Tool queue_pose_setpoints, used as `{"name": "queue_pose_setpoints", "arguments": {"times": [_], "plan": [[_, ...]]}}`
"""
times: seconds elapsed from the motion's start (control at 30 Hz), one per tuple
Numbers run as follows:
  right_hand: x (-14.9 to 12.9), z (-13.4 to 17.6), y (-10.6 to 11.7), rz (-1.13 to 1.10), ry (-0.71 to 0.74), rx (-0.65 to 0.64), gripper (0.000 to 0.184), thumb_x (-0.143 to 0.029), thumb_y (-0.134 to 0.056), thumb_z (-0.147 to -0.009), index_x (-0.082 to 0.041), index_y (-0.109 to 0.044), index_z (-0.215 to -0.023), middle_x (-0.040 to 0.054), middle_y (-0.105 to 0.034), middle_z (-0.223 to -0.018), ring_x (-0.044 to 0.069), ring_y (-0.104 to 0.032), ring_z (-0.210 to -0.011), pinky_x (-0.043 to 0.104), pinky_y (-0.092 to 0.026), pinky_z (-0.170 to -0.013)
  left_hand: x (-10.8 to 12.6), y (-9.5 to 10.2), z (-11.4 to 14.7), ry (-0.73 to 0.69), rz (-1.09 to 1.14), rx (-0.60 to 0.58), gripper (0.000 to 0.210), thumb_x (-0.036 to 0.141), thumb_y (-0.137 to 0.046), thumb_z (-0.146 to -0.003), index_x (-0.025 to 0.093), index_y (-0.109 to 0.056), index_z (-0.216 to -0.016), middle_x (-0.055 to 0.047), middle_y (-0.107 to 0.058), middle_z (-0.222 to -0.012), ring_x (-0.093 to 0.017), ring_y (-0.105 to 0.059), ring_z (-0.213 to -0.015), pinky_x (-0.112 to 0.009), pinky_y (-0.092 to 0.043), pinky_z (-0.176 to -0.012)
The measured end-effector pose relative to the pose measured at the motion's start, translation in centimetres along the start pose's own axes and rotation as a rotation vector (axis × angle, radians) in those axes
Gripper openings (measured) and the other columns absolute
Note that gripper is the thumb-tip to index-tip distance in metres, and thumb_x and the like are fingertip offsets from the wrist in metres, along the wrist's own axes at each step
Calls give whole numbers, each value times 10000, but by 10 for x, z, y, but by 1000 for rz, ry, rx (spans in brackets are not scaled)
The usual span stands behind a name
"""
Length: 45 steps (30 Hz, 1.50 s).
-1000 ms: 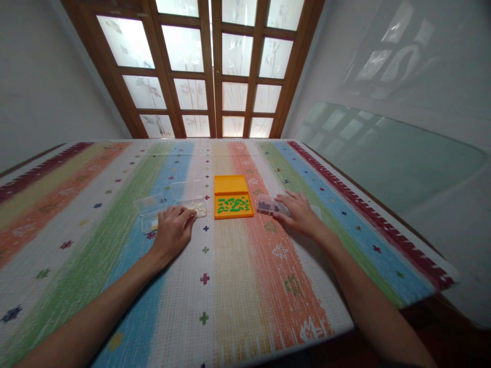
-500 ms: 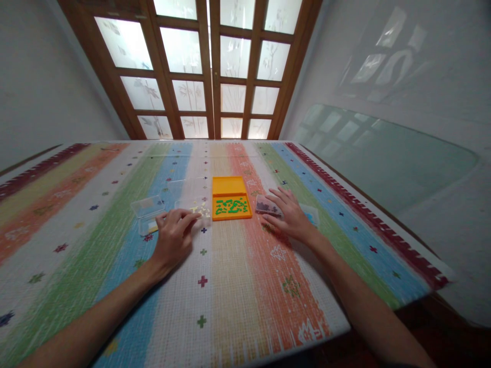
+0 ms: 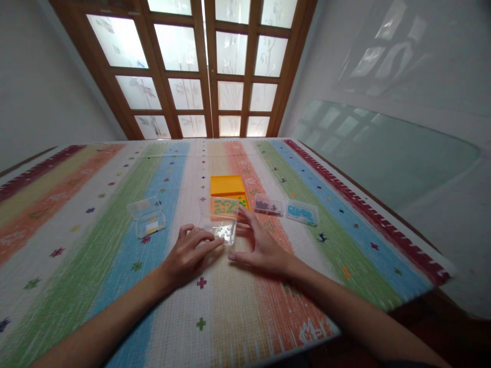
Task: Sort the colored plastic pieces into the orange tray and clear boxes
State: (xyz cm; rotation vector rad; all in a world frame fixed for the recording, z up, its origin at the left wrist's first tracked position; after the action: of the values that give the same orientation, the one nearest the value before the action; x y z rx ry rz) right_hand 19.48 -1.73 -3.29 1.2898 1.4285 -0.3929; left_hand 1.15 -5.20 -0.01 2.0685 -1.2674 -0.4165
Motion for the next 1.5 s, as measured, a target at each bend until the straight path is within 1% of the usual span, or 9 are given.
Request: {"name": "queue_pose_setpoints", "arguments": {"times": [0.23, 0.37, 0.47, 0.67, 0.87, 0.97, 1.17, 1.37, 1.5], "plan": [[13, -4, -7, -185, -104, 45, 1083, -363, -905, -771, -354, -246, -1630, 139, -556, -1439, 260, -635, -1164, 487, -570, -986, 1, -2, 2, -46, 5, -21, 339, 103, -610, -981, 228, -628, -1296, -31, -724, -974, -176, -665, -837, -370, -437, -895], [15, -4, -2, -165, -133, 62, 1044, -362, -904, -757, -324, -300, -1608, 121, -595, -1356, 209, -633, -1009, 416, -569, -900, 1, -2, 2, -35, 19, -27, 446, 101, -609, -980, 287, -584, -1385, -21, -735, -994, -178, -673, -848, -367, -454, -886], [13, -4, 4, -148, -125, 72, 956, -368, -890, -765, -300, -371, -1565, 115, -603, -1338, 205, -622, -995, 402, -556, -888, -3, 1, 1, 40, -9, 4, 544, 149, -687, -967, 283, -505, -1462, -58, -716, -1091, -208, -672, -944, -367, -502, -885], [9, -4, 14, -127, -101, 74, 829, -382, -899, -750, -283, -478, -1457, 108, -632, -1289, 205, -623, -965, 401, -551, -864, -22, 7, 5, 245, -1, 133, 897, 451, -804, -892, 249, -304, -1608, -183, -552, -1391, -338, -580, -1249, -500, -559, -988], [10, -6, 19, -166, -89, 90, 777, -381, -914, -735, -279, -506, -1389, 103, -645, -1260, 201, -631, -965, 391, -562, -850, -33, 8, 5, 301, 29, 184, 1076, 488, -884, -792, 273, -244, -1630, -207, -466, -1521, -348, -601, -1234, -476, -604, -869], [8, -6, 19, -186, -83, 86, 727, -388, -913, -736, -282, -526, -1343, 99, -651, -1258, 201, -638, -963, 390, -562, -846, -36, 5, 4, 334, 98, 146, 1122, 486, -885, -791, 277, -196, -1652, -223, -428, -1585, -348, -618, -1251, -495, -607, -909], [3, -6, 18, -209, -78, 65, 674, -418, -903, -751, -285, -554, -1311, 81, -650, -1218, 213, -648, -993, 402, -563, -881, -34, -5, 4, 352, 286, 6, 1037, 451, -807, -887, 267, -156, -1674, -238, -367, -1661, -358, -592, -1373, -566, -545, -1094], [6, -7, 16, -246, -85, 32, 580, -456, -864, -800, -287, -573, -1272, 76, -650, -1208, 226, -653, -1043, 421, -564, -913, -27, -2, 2, 243, 281, 11, 671, 325, -761, -945, 228, -438, -1525, -211, -523, -1563, -314, -551, -1434, -531, -514, -1154], [8, -7, 10, -377, -109, -27, 566, -437, -863, -812, -295, -574, -1278, 58, -682, -1124, 217, -679, -1005, 446, -575, -927, -26, -1, 2, 230, 278, 25, 552, 286, -761, -945, 217, -521, -1438, -201, -574, -1517, -294, -611, -1371, -510, -547, -1117]]}}
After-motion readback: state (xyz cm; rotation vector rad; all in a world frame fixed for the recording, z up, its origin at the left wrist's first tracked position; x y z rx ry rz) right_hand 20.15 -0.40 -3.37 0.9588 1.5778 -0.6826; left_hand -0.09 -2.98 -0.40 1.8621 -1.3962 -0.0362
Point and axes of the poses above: each hand's wrist, its own z-axis away from the middle knuckle, its own y-axis out of the back of the hand, x = y × z, the point moved 7 cm from there along -z, towards the middle knuckle
